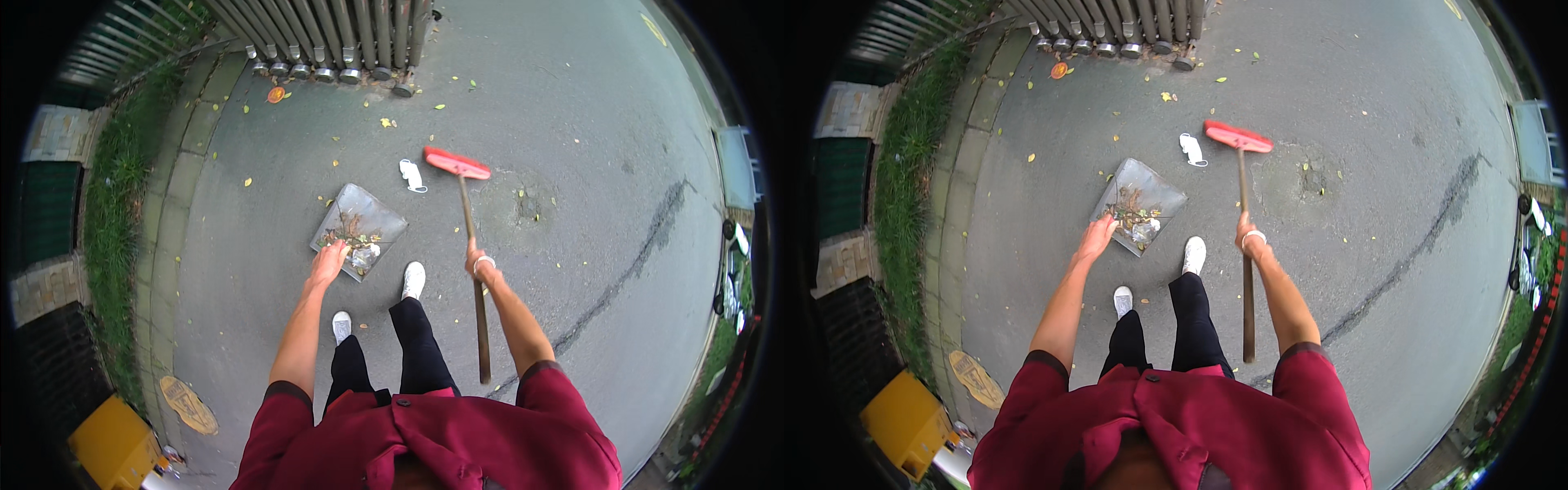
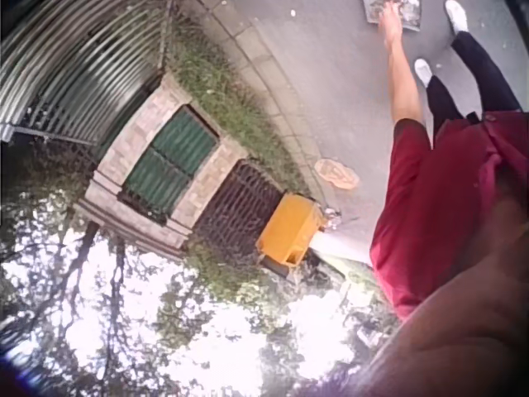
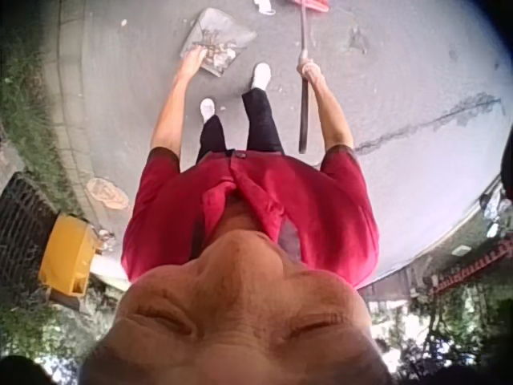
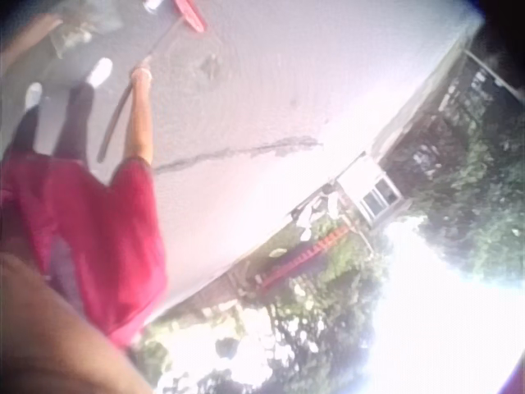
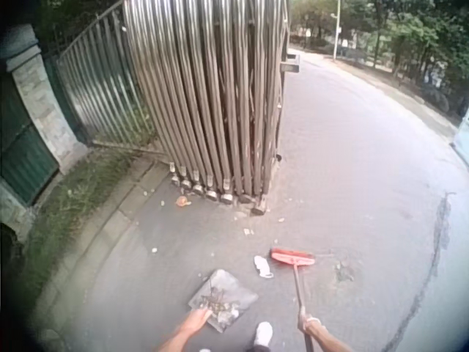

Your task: The person sweeps scattered litter into a dustpan using a broom, then deposits the collected debris into a nearby recycling bin. They also pick up and place several plastic bags and a cardboard box into the bin, continuing to sweep the remaining debris around the area.

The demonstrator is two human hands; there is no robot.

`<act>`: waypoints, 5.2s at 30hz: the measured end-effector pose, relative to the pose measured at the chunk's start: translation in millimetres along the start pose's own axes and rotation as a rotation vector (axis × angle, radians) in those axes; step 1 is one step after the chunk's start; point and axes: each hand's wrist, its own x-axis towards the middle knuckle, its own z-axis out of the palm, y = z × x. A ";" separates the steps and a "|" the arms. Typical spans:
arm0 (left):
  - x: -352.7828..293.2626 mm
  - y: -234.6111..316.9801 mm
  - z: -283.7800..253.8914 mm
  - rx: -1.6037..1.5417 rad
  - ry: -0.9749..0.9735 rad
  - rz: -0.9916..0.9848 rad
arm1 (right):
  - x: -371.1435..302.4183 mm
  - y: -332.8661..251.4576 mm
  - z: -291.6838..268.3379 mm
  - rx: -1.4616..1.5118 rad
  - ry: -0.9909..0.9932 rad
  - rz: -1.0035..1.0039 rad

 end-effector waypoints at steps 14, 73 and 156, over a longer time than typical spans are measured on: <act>-193.1 -59.8 -56.1 -0.405 0.352 -0.268 | -196.4 58.1 -168.2 1.341 0.273 0.158; -1536.6 -641.6 257.3 -0.700 1.760 -2.774 | 50.2 -1353.5 -1382.1 0.703 -0.286 -0.646; -3948.1 -2706.2 140.3 -1.377 2.056 -1.818 | 63.8 -3946.0 -2896.8 0.285 0.452 -0.591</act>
